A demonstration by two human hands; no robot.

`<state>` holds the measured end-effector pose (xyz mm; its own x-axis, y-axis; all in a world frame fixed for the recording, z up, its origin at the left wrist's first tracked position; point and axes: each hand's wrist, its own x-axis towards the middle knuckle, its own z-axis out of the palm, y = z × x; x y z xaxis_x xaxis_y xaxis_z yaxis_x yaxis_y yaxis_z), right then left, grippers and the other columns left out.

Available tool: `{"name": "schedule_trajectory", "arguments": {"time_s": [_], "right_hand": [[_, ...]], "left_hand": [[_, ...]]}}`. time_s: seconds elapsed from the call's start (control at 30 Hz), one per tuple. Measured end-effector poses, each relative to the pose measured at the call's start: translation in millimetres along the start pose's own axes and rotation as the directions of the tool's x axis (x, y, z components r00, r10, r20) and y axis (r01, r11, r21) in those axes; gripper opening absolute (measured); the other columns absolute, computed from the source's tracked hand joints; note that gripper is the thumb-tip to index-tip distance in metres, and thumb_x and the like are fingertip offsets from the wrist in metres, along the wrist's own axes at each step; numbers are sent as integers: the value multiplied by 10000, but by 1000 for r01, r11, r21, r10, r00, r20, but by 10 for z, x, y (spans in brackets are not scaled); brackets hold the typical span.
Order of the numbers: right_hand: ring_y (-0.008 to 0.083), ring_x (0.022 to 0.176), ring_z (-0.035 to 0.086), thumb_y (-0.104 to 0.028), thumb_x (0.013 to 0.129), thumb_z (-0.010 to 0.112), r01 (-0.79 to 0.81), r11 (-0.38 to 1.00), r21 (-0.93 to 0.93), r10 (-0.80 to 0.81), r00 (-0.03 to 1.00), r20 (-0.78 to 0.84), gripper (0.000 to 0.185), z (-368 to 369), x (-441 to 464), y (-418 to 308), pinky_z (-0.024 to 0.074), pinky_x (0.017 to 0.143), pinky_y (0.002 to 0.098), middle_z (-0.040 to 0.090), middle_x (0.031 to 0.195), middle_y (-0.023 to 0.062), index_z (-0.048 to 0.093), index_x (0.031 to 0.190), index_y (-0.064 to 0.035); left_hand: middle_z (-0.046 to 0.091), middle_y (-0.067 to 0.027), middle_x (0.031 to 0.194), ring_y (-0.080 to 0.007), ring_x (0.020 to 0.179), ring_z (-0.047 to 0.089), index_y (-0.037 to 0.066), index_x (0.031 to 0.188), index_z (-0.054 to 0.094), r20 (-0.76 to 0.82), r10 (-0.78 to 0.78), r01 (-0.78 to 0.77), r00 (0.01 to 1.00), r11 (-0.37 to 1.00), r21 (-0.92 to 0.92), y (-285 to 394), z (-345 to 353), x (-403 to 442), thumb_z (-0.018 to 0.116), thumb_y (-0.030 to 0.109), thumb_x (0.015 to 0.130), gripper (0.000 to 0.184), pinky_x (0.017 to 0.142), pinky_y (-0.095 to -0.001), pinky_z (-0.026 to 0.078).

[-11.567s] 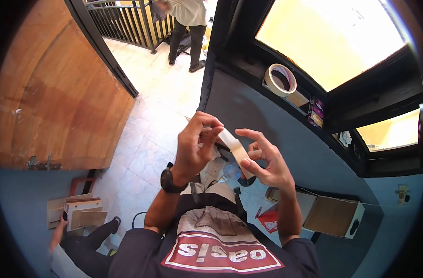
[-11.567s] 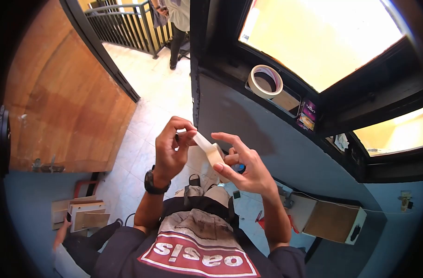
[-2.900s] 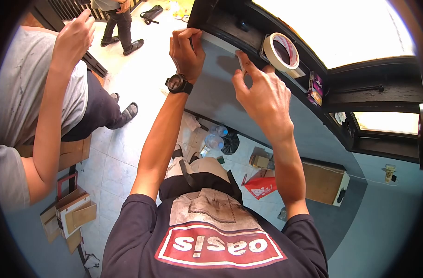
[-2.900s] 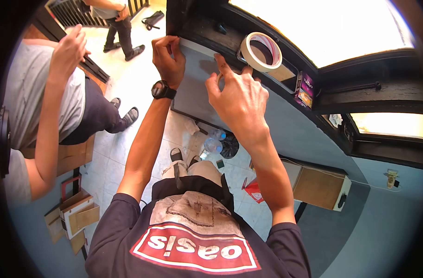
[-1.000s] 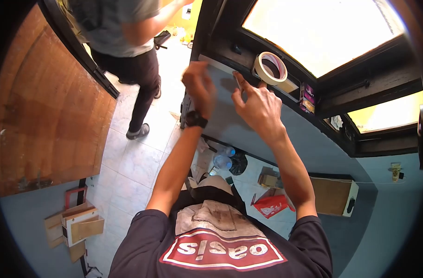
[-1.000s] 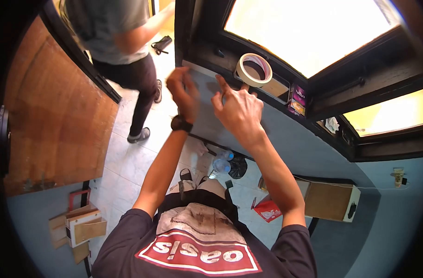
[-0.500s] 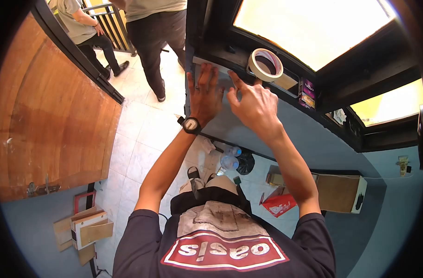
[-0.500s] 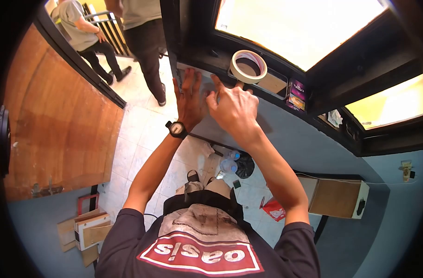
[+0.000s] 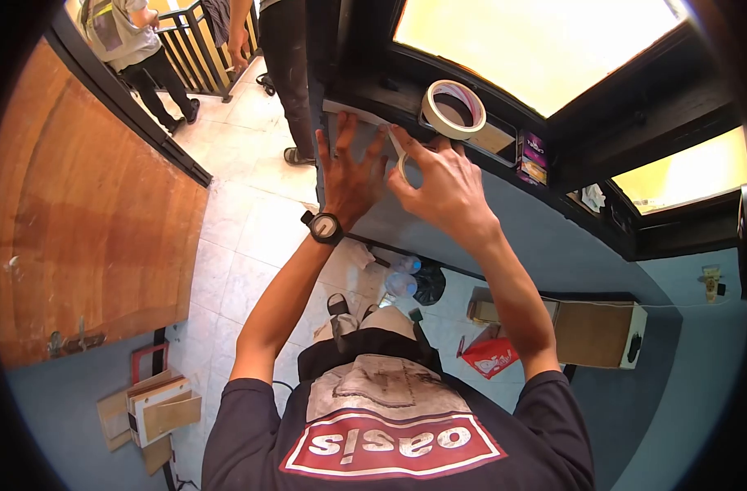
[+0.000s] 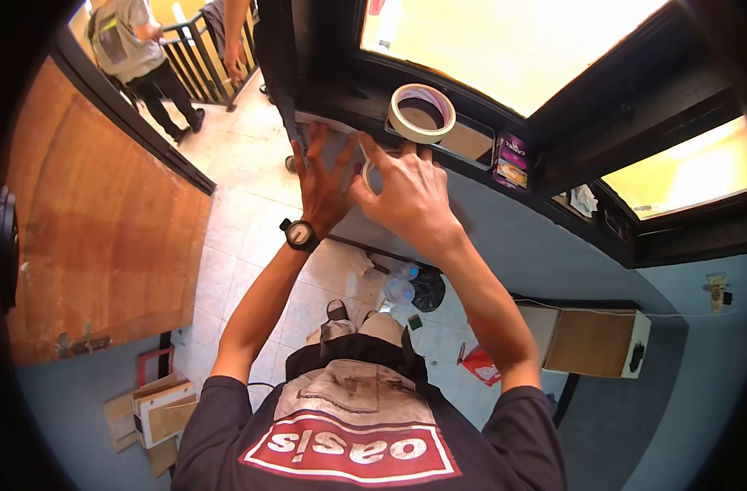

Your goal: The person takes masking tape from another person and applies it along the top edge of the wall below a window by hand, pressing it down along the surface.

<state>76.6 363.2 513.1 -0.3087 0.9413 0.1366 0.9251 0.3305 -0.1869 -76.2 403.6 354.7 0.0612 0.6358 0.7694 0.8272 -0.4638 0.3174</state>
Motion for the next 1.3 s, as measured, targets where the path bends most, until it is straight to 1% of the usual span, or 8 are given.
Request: {"name": "schedule_trajectory", "arguments": {"time_s": [0.2, 0.4, 0.57, 0.63, 0.83, 1.0, 1.13, 1.3], "right_hand": [[488, 1075, 680, -410, 888, 717, -5, 990, 140, 25, 989, -145, 662, 138, -101, 104, 586, 884, 543, 653, 1170, 297, 632, 1392, 11], [469, 1006, 688, -402, 818, 754, 91, 993, 72, -79, 985, -152, 705, 93, -151, 190, 590, 873, 532, 657, 1170, 260, 633, 1360, 33], [437, 1007, 693, -397, 837, 753, 80, 986, 147, -44, 971, -234, 688, 151, -234, 325, 596, 861, 522, 659, 1194, 224, 634, 1367, 25], [424, 1009, 694, -397, 844, 752, 43, 982, 184, 6, 967, -255, 676, 206, -257, 311, 600, 849, 516, 659, 1203, 214, 639, 1365, 19], [424, 991, 715, -445, 857, 781, -31, 995, 93, 65, 920, -387, 648, 257, -298, 218, 614, 789, 492, 652, 1155, 215, 681, 1323, -7], [423, 1027, 707, -464, 822, 820, -89, 975, 203, 151, 937, -314, 694, 223, -280, 225, 620, 776, 480, 632, 1140, 224, 681, 1316, 3], [416, 1007, 716, -429, 809, 842, -24, 975, 221, 95, 944, -316, 664, 205, -321, 303, 623, 755, 476, 634, 1150, 212, 682, 1287, 4], [403, 1090, 720, -450, 800, 899, 166, 974, 155, -73, 876, -477, 515, 325, -443, 448, 630, 809, 461, 619, 1354, 228, 719, 944, 11]], "left_hand": [[326, -235, 1629, -421, 1608, 236, 210, 1505, 581, 10, -23, 23, 1000, 1000, 1, 27, 17, -10, 818, 258, 876, 674, 1244, -718, 129], [295, -224, 1652, -418, 1616, 217, 214, 1534, 556, 35, -17, 18, 999, 1000, -7, 24, -9, -6, 794, 238, 897, 681, 1233, -736, 139], [270, -221, 1671, -421, 1624, 195, 217, 1581, 505, 65, -34, 36, 997, 999, -36, 37, -37, -2, 789, 251, 900, 739, 1244, -731, 114], [290, -252, 1647, -459, 1613, 191, 99, 1609, 443, 44, -46, 50, 998, 995, -85, 67, -17, 5, 784, 238, 903, 797, 1266, -682, 92], [214, -251, 1672, -473, 1621, 122, -40, 1615, 359, 62, -78, 81, 995, 995, -49, 90, 75, -4, 767, 264, 913, 866, 1271, -683, 63], [236, -292, 1642, -470, 1620, 132, 12, 1614, 406, 42, -107, 108, 993, 994, -15, 175, 168, 9, 720, 324, 958, 791, 1272, -692, 45], [224, -320, 1650, -509, 1613, 106, 70, 1619, 430, 37, -84, 84, 996, 996, 10, 184, 170, 14, 720, 317, 958, 763, 1259, -708, 52], [193, -357, 1666, -521, 1614, 81, 89, 1617, 443, 66, -99, 99, 993, 995, 4, 220, 150, 24, 729, 307, 946, 762, 1262, -696, 13]]}}
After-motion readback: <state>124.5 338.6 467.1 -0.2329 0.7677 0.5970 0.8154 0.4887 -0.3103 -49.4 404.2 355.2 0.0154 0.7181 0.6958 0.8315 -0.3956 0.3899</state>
